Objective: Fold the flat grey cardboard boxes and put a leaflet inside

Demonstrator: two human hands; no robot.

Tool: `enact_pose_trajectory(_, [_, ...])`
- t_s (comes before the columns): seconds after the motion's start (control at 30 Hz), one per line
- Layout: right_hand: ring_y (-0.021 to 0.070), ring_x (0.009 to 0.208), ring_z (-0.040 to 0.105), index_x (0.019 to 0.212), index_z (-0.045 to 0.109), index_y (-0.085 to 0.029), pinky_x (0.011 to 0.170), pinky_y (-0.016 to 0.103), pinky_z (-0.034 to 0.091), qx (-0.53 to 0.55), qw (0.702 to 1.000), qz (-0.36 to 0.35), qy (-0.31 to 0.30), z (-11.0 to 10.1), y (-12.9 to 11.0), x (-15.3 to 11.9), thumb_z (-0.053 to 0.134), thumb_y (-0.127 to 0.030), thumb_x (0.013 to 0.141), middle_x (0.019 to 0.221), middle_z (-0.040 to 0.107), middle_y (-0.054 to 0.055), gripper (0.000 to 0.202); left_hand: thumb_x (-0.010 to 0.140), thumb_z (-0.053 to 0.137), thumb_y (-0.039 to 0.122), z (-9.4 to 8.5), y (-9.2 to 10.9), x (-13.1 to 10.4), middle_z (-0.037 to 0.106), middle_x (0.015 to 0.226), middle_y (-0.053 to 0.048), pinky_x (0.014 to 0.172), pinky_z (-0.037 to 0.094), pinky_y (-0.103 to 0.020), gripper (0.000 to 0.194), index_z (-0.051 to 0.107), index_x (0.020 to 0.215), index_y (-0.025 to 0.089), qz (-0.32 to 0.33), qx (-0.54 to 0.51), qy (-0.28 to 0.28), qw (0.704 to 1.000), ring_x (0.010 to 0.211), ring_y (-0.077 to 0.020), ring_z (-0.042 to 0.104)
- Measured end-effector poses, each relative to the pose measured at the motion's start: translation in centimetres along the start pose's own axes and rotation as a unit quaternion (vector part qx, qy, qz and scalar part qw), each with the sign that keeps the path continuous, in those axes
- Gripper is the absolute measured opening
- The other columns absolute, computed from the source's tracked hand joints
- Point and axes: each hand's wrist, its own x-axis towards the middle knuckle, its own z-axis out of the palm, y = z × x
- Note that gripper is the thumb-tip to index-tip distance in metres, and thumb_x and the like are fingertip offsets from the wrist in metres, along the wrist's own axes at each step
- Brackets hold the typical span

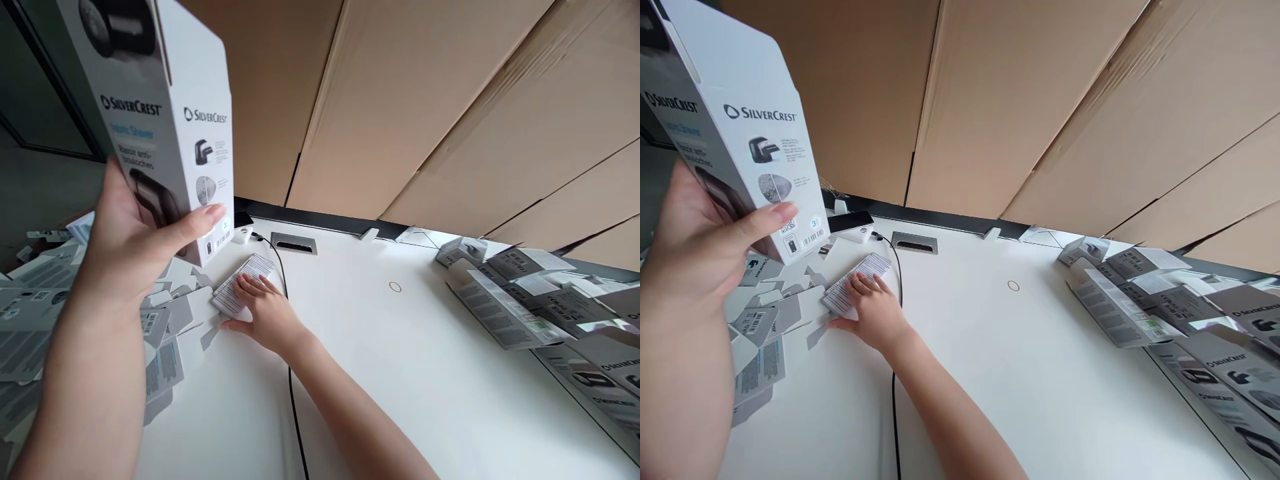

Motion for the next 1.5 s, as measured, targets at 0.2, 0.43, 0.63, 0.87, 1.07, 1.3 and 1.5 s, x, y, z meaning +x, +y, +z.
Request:
enact_pose_trajectory(0.2, [0.0387,0.175,0.057,0.157,0.081,-0.021,0.148,0.055,0.049,0.020,1.000,0.005,0.001,-2.3,-0.5,-3.4,0.094,-0.047,0.104,0.179,0.067,0.016,0.061,0.085,0.109,0.016,0.0,0.1,-0.1,0.083,0.141,0.006,0.131,0.054,-0.031,0.061,0.072,0.133,0.027,0.088,0.090,-0.071,0.989,0.147,-0.0180,0.072])
enact_pose_trajectory(0.43, [0.0464,0.157,0.064,0.160,0.075,-0.022,0.128,0.067,0.062,0.007,0.986,0.140,0.087,-3.7,0.6,0.2,0.104,-0.067,0.090,0.164,0.072,0.022,0.088,0.091,0.106,0.028,-0.1,0.1,-0.2,0.077,0.154,0.000,0.139,0.051,-0.040,0.067,0.067,0.145,0.023,0.100,0.135,-0.100,0.981,0.158,-0.0243,0.066])
enact_pose_trajectory(0.63, [0.0457,0.142,0.068,0.152,0.079,-0.021,0.122,0.067,0.065,0.013,0.977,0.190,0.101,-3.1,1.7,1.7,0.121,-0.060,0.062,0.149,0.073,0.020,0.106,0.063,0.120,0.031,-2.3,-1.0,2.4,0.083,0.150,-0.006,0.133,0.062,-0.056,0.089,0.077,0.142,0.029,0.171,0.164,-0.130,0.963,0.150,-0.0359,0.075])
enact_pose_trajectory(0.87, [0.0442,0.149,0.067,0.147,0.080,-0.029,0.126,0.066,0.063,0.082,0.964,0.171,0.187,-2.2,1.4,0.2,0.118,-0.037,0.075,0.153,0.075,0.016,0.082,0.071,0.113,0.019,-2.9,-1.4,2.6,0.081,0.157,-0.008,0.133,0.063,-0.058,0.082,0.077,0.145,0.030,0.172,0.163,-0.151,0.960,0.154,-0.0358,0.074])
enact_pose_trajectory(1.07, [0.0347,0.126,0.081,0.089,0.079,-0.027,0.121,0.061,0.067,0.219,0.945,0.122,0.210,-4.6,2.4,-2.6,0.107,-0.043,0.089,0.124,0.083,0.010,0.032,0.069,0.112,0.020,-2.2,-0.5,2.0,0.076,0.165,-0.010,0.143,0.052,-0.065,0.087,0.073,0.146,0.028,0.128,0.186,-0.147,0.963,0.163,-0.0401,0.066])
enact_pose_trajectory(1.3, [0.0255,0.106,0.085,0.098,0.062,-0.027,0.087,0.049,0.080,0.381,0.879,0.150,0.247,-11.6,3.4,-9.8,0.086,-0.077,0.101,0.125,0.084,0.008,0.056,0.077,0.108,0.038,-1.8,-0.4,1.1,0.077,0.157,-0.005,0.133,0.060,-0.068,0.080,0.067,0.145,0.036,0.061,0.249,-0.154,0.954,0.156,-0.0431,0.069])
enact_pose_trajectory(1.5, [0.0202,0.102,0.078,0.101,0.059,-0.031,0.092,0.035,0.072,0.380,0.823,0.199,0.373,-16.7,4.6,-16.3,0.094,-0.080,0.092,0.109,0.078,0.000,0.061,0.075,0.112,0.035,-2.8,-1.6,0.4,0.079,0.154,-0.009,0.111,0.074,-0.047,0.095,0.063,0.157,0.033,-0.027,0.311,-0.272,0.910,0.145,-0.0380,0.078])
